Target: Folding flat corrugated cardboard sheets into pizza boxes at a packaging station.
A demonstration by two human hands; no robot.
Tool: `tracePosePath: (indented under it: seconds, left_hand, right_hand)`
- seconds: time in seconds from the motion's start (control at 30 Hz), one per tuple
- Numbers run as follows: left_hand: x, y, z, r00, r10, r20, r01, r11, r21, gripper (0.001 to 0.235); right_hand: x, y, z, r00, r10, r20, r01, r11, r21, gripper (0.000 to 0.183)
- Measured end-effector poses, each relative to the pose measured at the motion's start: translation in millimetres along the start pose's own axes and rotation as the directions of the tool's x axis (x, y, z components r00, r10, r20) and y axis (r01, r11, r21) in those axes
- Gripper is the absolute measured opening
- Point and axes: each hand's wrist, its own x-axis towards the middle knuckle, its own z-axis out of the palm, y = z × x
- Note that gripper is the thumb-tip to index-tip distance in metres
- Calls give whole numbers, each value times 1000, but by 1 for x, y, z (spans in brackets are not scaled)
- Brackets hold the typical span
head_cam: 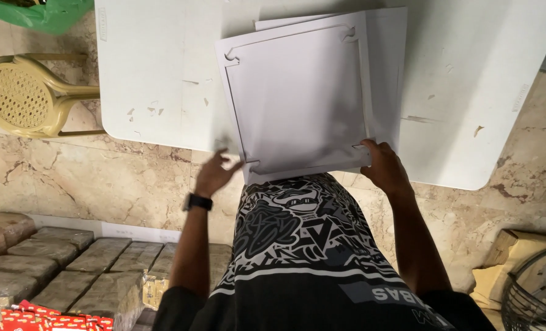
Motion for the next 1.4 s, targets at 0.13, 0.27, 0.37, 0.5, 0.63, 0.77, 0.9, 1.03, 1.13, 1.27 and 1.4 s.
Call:
tracePosePath:
  seconds: [0.13, 0.27, 0.37, 0.5, 0.63, 0.77, 0.9, 1.03, 1.13, 1.27, 1.4]
  left_hand:
    - [69, 8, -43, 966, 128, -226, -124, 992, 32, 69]
    - [154, 43, -75, 837, 314, -447, -418, 895, -155, 74]
    - [167, 84, -97, 889, 327, -320, -387, 910, -146, 95]
    - [178, 105, -112, 943, 301, -142, -296, 954, 53, 80]
    - [178, 106, -106, 912, 333, -238, -300, 940, 163, 65]
    - [175, 102, -98, 867, 352, -353, -299, 934, 196, 55]
    - [166, 111, -101, 810, 445, -382, -400, 896, 194, 32]
    - [156, 115, -102, 761, 494, -421, -383, 866, 322, 32]
    - [151, 114, -106, 748, 506, -430, -446, 863, 238, 36]
    - [158, 106, -97, 767, 485, -420, -484, 867, 117, 43]
    - [150, 114, -94, 816, 407, -410, -360, 913, 189, 42]
  right_hand:
    - [-6, -9, -5, 1000, 14, -11, -14, 1000, 19, 67]
    - [-3, -8, 0, 998, 65, -17, -64, 997, 47, 67]
    - [-3, -9, 0, 995, 98, -19, -96, 993, 74, 65]
    - [-9, -19, -5, 996, 86, -21, -84, 993, 80, 62]
    - [-2, -7, 7, 995, 92, -39, -87, 992, 95, 67]
    - [-3, -5, 10, 997, 52, -56, -47, 995, 83, 68]
    - [2, 1, 14, 996, 6, -91, 1, 997, 84, 65]
    - [4, 8, 20, 995, -30, -98, 38, 997, 71, 68]
    - [9, 9, 22, 989, -63, -133, 72, 995, 66, 66]
    - [9, 11, 21, 993, -42, -107, 53, 993, 101, 63]
    - [11, 12, 23, 993, -55, -107, 63, 995, 79, 62]
